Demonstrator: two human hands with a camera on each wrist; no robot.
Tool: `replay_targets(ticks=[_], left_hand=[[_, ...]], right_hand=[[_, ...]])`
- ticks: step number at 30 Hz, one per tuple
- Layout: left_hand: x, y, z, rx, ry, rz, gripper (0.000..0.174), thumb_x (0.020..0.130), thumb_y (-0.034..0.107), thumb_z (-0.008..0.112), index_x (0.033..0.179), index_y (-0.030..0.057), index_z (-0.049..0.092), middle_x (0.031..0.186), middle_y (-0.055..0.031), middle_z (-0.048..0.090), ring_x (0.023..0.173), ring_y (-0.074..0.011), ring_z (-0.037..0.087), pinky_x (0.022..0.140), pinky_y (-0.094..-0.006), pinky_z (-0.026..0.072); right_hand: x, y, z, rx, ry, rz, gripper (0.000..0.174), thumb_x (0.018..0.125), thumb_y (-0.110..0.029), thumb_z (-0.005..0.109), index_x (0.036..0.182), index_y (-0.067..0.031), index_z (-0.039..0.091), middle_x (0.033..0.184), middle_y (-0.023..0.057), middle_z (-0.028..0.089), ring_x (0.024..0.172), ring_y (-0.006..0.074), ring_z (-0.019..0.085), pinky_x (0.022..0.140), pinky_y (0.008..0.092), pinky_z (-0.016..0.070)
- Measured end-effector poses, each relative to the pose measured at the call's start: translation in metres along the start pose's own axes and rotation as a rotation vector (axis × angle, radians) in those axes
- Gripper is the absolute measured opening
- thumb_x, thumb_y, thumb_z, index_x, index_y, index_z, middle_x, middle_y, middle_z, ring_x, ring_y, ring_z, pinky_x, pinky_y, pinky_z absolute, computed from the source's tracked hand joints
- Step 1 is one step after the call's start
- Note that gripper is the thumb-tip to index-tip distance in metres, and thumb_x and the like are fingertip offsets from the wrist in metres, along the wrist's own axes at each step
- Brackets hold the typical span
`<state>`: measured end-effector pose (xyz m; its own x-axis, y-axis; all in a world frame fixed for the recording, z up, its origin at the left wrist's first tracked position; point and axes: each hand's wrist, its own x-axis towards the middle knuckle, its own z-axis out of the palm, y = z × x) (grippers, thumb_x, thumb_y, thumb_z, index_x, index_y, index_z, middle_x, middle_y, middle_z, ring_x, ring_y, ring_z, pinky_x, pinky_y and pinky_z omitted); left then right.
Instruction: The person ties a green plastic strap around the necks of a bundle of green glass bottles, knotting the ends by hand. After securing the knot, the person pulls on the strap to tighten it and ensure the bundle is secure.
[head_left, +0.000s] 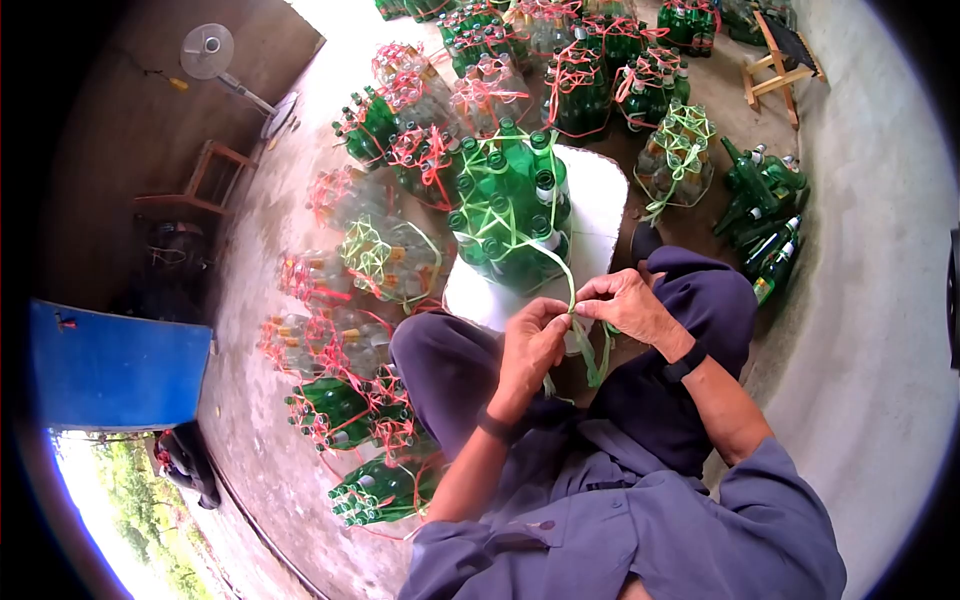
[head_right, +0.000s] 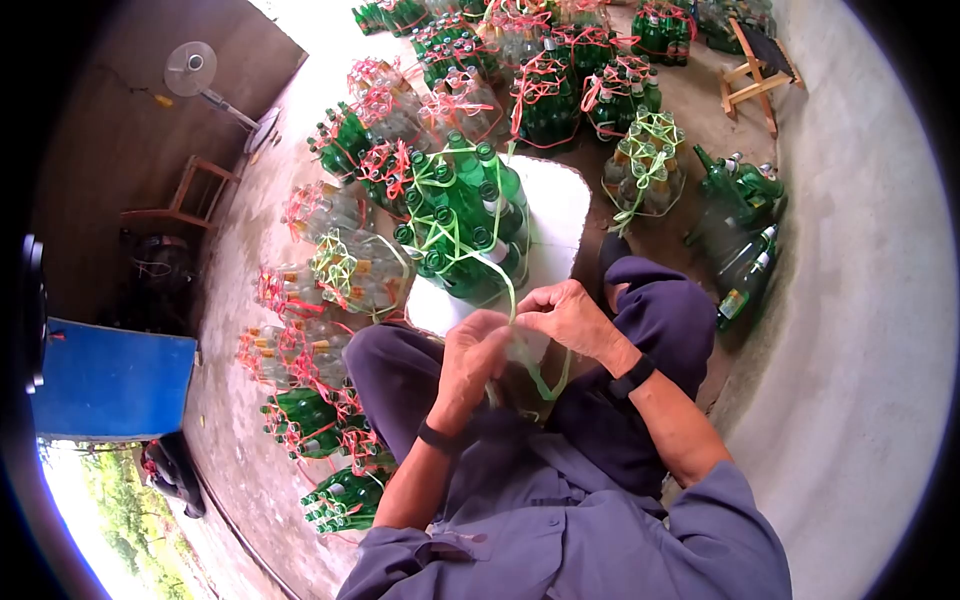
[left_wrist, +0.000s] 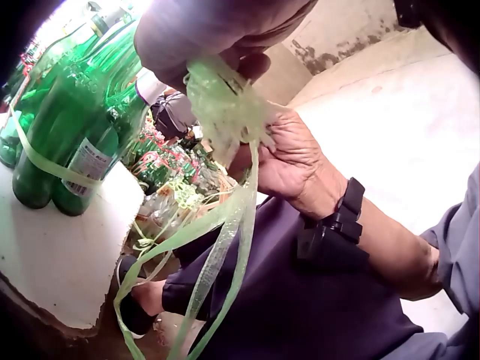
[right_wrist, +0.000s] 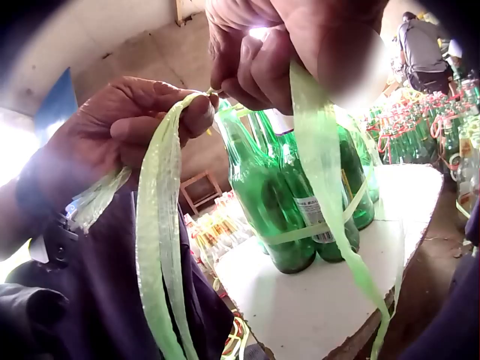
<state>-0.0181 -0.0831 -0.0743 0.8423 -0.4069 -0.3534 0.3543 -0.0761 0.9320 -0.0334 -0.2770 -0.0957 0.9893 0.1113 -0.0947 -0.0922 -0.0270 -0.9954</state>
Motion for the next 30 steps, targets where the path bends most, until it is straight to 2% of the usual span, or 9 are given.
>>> replay_targets(ticks=[6, 9, 12, 14, 17, 20, 30], left_hand=[[-0.002, 0.005, 0.005, -0.009, 0.038, 0.010, 0.017, 0.096, 0.008, 0.061, 0.106, -0.0055, 0.060, 0.078, -0.0049, 0.064, 0.047, -0.0079, 0.049, 0.043, -0.0227, 0.0377], [0.002, -0.003, 0.005, 0.039, 0.083, 0.022, 0.016, 0.094, 0.009, 0.062, 0.103, -0.0048, 0.063, 0.080, -0.0049, 0.065, 0.054, -0.0068, 0.052, 0.049, -0.0230, 0.0405], [0.005, -0.009, 0.004, 0.131, 0.142, 0.125, 0.016, 0.093, 0.010, 0.064, 0.100, -0.0040, 0.067, 0.081, -0.0037, 0.066, 0.062, -0.0050, 0.052, 0.055, -0.0236, 0.0418], [0.002, -0.004, 0.003, 0.236, 0.179, 0.118, 0.017, 0.092, 0.011, 0.066, 0.099, -0.0036, 0.068, 0.081, -0.0022, 0.066, 0.068, -0.0046, 0.052, 0.059, -0.0234, 0.0413], [0.003, -0.006, 0.002, 0.073, 0.130, 0.039, 0.017, 0.092, 0.011, 0.065, 0.099, -0.0037, 0.068, 0.082, -0.0019, 0.066, 0.067, -0.0056, 0.053, 0.058, -0.0227, 0.0415], [0.002, 0.000, 0.004, 0.037, 0.116, 0.007, 0.016, 0.092, 0.011, 0.065, 0.099, -0.0037, 0.068, 0.082, -0.0020, 0.067, 0.068, -0.0062, 0.053, 0.058, -0.0219, 0.0420], [0.004, -0.005, 0.007, 0.124, 0.156, 0.086, 0.014, 0.092, 0.008, 0.064, 0.097, -0.0047, 0.066, 0.083, -0.0046, 0.069, 0.073, -0.0097, 0.060, 0.066, -0.0250, 0.0481]], right_hand=[[-0.001, 0.001, -0.002, -0.049, -0.002, -0.015, 0.014, 0.086, -0.008, 0.072, 0.092, 0.0045, 0.073, 0.075, 0.0027, 0.070, 0.072, 0.0052, 0.058, 0.068, 0.0246, 0.0498], [-0.002, 0.000, -0.001, -0.103, -0.006, -0.031, 0.013, 0.086, -0.008, 0.072, 0.091, 0.0043, 0.073, 0.075, 0.0030, 0.070, 0.071, 0.0052, 0.058, 0.067, 0.0249, 0.0498], [0.000, 0.004, -0.001, -0.108, 0.009, -0.063, 0.013, 0.086, -0.008, 0.072, 0.090, 0.0039, 0.072, 0.073, 0.0027, 0.069, 0.070, 0.0053, 0.057, 0.065, 0.0252, 0.0494], [-0.001, 0.005, 0.001, -0.061, -0.027, 0.004, 0.013, 0.085, -0.008, 0.073, 0.089, 0.0038, 0.072, 0.073, 0.0024, 0.068, 0.069, 0.0053, 0.056, 0.063, 0.0255, 0.0489], [0.000, 0.005, 0.002, -0.109, 0.019, -0.068, 0.012, 0.085, -0.008, 0.073, 0.089, 0.0037, 0.072, 0.072, 0.0018, 0.068, 0.068, 0.0054, 0.056, 0.063, 0.0256, 0.0486], [0.000, 0.002, 0.003, -0.069, 0.018, -0.027, 0.012, 0.085, -0.008, 0.073, 0.089, 0.0038, 0.072, 0.072, 0.0021, 0.068, 0.068, 0.0054, 0.056, 0.063, 0.0255, 0.0484], [0.000, 0.003, 0.004, -0.165, 0.067, -0.052, 0.017, 0.085, -0.011, 0.072, 0.091, 0.0050, 0.071, 0.069, 0.0025, 0.063, 0.068, 0.0046, 0.053, 0.063, 0.0257, 0.0474]])
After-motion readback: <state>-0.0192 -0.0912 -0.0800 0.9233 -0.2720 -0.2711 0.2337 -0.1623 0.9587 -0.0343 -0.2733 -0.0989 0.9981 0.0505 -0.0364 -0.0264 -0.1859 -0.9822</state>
